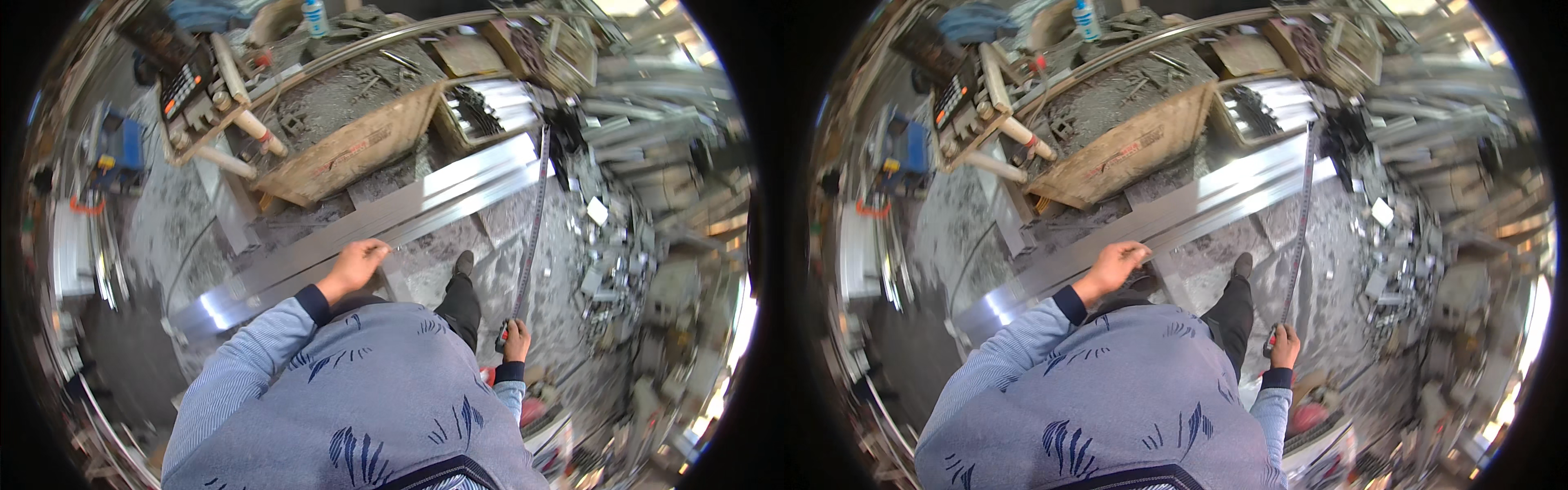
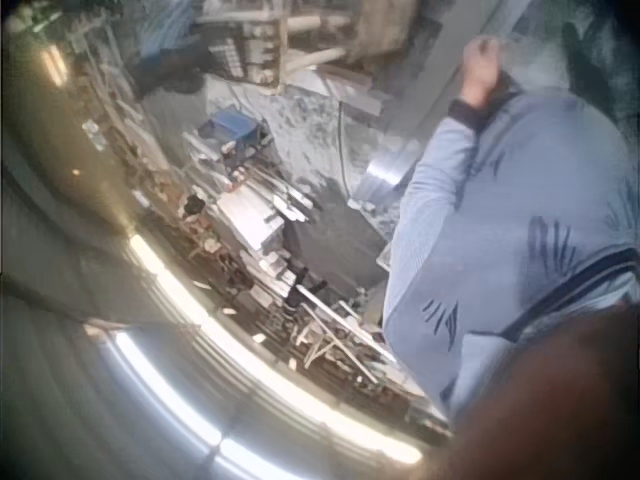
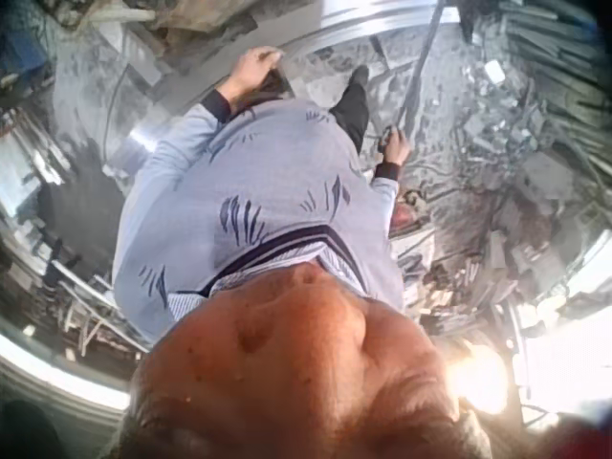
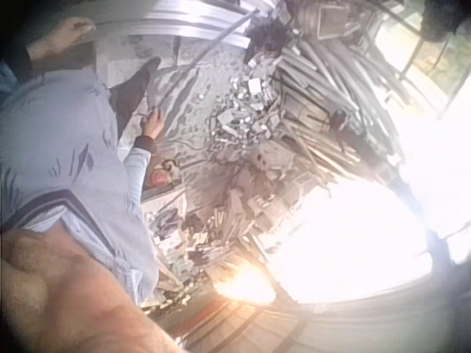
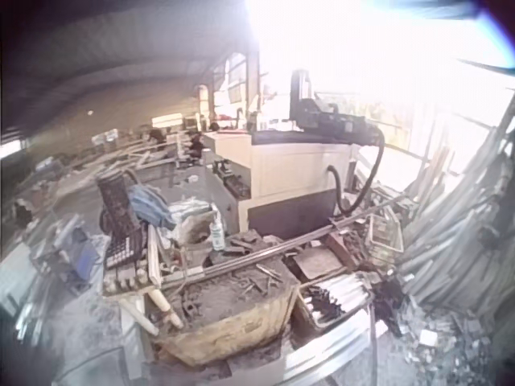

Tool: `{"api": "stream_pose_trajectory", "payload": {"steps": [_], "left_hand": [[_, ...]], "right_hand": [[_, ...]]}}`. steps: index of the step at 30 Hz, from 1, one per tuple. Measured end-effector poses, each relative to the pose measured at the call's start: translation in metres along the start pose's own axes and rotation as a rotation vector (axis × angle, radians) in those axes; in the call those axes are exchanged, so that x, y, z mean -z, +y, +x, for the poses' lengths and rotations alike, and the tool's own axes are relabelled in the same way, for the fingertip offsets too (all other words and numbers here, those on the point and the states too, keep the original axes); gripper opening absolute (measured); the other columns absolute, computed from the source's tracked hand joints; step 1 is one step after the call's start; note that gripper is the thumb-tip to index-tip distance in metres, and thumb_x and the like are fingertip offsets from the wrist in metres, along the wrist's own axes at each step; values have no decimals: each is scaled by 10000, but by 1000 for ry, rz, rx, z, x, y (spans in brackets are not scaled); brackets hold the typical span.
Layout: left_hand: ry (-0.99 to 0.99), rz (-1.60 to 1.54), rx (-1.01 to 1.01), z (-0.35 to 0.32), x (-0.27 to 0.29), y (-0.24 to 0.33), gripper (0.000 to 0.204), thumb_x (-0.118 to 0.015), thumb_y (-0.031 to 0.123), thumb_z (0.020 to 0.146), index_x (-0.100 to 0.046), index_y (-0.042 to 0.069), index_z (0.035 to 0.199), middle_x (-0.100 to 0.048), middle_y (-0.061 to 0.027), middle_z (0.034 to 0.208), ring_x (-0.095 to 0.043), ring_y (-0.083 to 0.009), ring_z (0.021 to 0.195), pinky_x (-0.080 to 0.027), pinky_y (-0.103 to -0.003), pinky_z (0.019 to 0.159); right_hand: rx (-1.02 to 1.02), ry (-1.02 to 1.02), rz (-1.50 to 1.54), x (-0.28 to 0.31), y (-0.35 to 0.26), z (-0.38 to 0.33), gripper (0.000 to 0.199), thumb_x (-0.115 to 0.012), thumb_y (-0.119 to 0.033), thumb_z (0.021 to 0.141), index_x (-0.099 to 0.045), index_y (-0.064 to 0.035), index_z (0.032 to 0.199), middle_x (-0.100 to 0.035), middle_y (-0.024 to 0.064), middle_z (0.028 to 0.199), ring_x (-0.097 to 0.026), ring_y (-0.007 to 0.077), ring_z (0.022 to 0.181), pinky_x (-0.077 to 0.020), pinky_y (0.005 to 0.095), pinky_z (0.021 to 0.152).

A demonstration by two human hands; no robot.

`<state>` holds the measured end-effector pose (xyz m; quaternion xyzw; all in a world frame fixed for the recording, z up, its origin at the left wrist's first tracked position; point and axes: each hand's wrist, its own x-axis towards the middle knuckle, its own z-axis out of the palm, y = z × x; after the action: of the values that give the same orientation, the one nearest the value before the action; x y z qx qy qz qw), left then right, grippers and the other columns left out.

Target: The person measures and marks aluminum profiles with a tape measure, then uses a miter saw to cut them to length. They repeatedly measure, mark, and cut multiple pieces in a workshop setting.

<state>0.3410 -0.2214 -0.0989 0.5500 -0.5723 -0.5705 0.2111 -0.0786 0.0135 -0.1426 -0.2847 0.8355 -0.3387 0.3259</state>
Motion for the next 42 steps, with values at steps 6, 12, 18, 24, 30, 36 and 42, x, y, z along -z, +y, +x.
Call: {"api": "stream_pose_trajectory", "payload": {"steps": [6, 12, 18, 24, 30, 36, 42], "left_hand": [[546, -147, 229, 0, -32, 4, 269, -609, 231, 1036, -735, 13, 1133, -739, -36, 1002, -656, -126, 815, -541, -305, 757], [739, -87, 357, -39, -121, 64, 250, -651, 227, 999, -749, 20, 1099, -760, -79, 925, -701, -170, 827, -548, -328, 760], [876, -54, 432, -68, -156, 77, 219, -642, 188, 1012, -743, 12, 1096, -719, -48, 896, -645, -126, 797, -524, -295, 754], [919, -122, 569, -92, -191, 62, 276, -615, 233, 1039, -730, 12, 1155, -733, -69, 953, -668, -154, 839, -537, -326, 779], [929, -246, 691, -97, -193, 4, 308, -610, 275, 1042, -734, 27, 1175, -736, -82, 977, -681, -161, 846, -541, -345, 780], [1090, -426, 708, -115, -176, -49, 328, -616, 281, 1036, -726, 17, 1196, -745, -93, 1041, -694, -161, 848, -540, -325, 768], [1304, -543, 649, -158, -170, -59, 348, -629, 265, 1035, -705, -22, 1216, -739, -91, 1094, -689, -160, 829, -528, -312, 738]], "right_hand": [[208, -260, -241, 52, -21, 224, 264, -654, -208, 944, -748, 32, 999, -689, 89, 715, -632, 133, 649, -503, 323, 617], [528, -446, -400, 81, -88, 389, 231, -642, -196, 949, -743, 6, 994, -686, 108, 671, -652, 187, 581, -499, 347, 569], [686, -442, -394, 55, -119, 460, 275, -615, -252, 967, -738, -11, 1018, -739, 154, 836, -712, 279, 761, -535, 392, 710], [772, -541, -545, 10, -135, 469, 282, -612, -295, 943, -751, -63, 1025, -735, 208, 933, -708, 416, 874, -542, 469, 788], [734, -563, -501, -20, -198, 455, 297, -621, -297, 936, -760, -45, 1010, -730, 198, 853, -728, 353, 817, -545, 405, 739], [811, -484, -624, -38, -279, 472, 327, -624, -278, 962, -738, -3, 1098, -764, 163, 963, -728, 246, 879, -543, 344, 815], [931, -390, -684, -69, -341, 501, 364, -634, -317, 953, -756, -15, 1115, -766, 175, 903, -745, 260, 806, -558, 363, 768]]}}
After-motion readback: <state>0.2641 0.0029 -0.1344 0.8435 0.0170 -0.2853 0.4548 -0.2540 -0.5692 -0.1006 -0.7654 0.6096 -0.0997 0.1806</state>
